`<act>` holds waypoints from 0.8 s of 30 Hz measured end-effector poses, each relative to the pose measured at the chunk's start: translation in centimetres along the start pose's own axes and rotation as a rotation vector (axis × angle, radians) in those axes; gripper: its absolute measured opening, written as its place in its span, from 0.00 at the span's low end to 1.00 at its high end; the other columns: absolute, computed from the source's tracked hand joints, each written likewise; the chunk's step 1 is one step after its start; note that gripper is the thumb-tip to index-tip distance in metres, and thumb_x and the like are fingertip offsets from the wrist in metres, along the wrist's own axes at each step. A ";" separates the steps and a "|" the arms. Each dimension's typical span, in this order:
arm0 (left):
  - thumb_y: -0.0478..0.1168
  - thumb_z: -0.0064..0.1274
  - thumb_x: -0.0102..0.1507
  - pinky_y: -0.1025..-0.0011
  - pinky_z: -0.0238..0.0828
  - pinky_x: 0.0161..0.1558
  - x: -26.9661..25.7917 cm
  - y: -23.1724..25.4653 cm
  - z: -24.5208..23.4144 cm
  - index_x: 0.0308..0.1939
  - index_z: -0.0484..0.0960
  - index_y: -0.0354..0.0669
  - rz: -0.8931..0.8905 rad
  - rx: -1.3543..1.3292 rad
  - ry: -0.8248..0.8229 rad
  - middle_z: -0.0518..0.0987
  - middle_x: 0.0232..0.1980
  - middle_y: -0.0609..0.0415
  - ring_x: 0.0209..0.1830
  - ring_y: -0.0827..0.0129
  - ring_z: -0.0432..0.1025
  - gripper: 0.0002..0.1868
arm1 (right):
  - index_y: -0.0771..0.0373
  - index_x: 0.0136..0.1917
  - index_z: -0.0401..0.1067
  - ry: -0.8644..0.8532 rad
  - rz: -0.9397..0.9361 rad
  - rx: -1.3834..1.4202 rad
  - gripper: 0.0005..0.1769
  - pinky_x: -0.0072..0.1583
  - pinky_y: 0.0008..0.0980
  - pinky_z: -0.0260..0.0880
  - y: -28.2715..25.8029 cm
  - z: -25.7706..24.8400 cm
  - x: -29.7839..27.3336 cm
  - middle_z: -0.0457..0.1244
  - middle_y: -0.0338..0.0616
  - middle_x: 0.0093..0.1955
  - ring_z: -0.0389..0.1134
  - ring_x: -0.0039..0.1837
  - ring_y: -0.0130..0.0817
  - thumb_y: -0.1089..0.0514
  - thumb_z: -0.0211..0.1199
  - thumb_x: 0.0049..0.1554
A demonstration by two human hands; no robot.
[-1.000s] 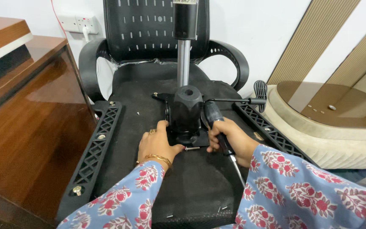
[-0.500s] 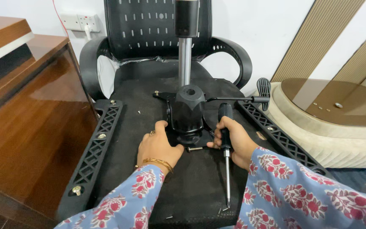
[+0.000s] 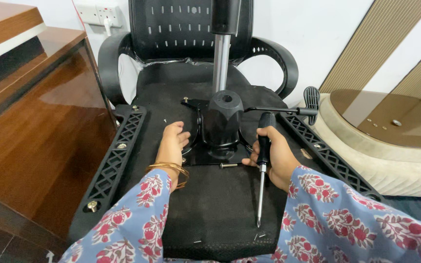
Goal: The person uses a screwdriver to tighten screws on the underside of an overturned office chair, securing the base and armrest brackets to the seat frame. The hands repeatedly position screws and turn the screwdriver to fasten multiple attachment points.
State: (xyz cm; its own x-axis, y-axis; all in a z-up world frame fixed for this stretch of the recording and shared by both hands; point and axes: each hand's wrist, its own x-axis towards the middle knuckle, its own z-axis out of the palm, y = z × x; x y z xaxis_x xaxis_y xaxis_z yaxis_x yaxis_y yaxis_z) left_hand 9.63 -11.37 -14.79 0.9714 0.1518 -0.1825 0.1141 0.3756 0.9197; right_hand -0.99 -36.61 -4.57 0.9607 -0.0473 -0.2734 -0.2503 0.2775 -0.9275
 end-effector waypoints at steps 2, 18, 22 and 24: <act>0.53 0.40 0.58 0.58 0.60 0.60 -0.3 0.4 0.3 0.65 0.75 0.57 -0.111 0.057 0.014 0.81 0.57 0.42 0.55 0.54 0.75 0.31 | 0.59 0.32 0.59 -0.010 0.003 -0.011 0.19 0.50 0.47 0.76 0.0 0.0 0.0 0.53 0.40 0.27 0.56 0.28 0.35 0.45 0.55 0.56; 0.51 0.66 0.50 0.61 0.67 0.57 -16.2 7.0 3.4 0.35 0.87 0.50 0.579 1.170 -0.060 0.80 0.43 0.53 0.55 0.58 0.71 0.15 | 0.57 0.41 0.63 0.097 0.027 0.070 0.16 0.47 0.45 0.76 -0.6 0.0 -0.7 0.54 0.38 0.28 0.58 0.30 0.34 0.43 0.54 0.57; 0.52 0.65 0.51 0.62 0.61 0.60 -16.9 7.6 4.4 0.34 0.89 0.56 0.518 1.333 -0.245 0.81 0.43 0.60 0.56 0.63 0.69 0.12 | 0.57 0.40 0.63 0.078 0.010 0.069 0.16 0.47 0.46 0.76 -0.4 -0.2 -0.5 0.54 0.39 0.28 0.59 0.31 0.34 0.43 0.54 0.57; 0.51 0.61 0.54 0.64 0.60 0.61 -17.0 7.3 4.9 0.34 0.90 0.58 0.502 1.387 -0.250 0.81 0.43 0.63 0.57 0.66 0.69 0.09 | 0.57 0.40 0.63 0.055 0.011 0.084 0.16 0.47 0.46 0.75 -0.3 -0.5 -0.5 0.54 0.40 0.28 0.58 0.30 0.35 0.43 0.54 0.57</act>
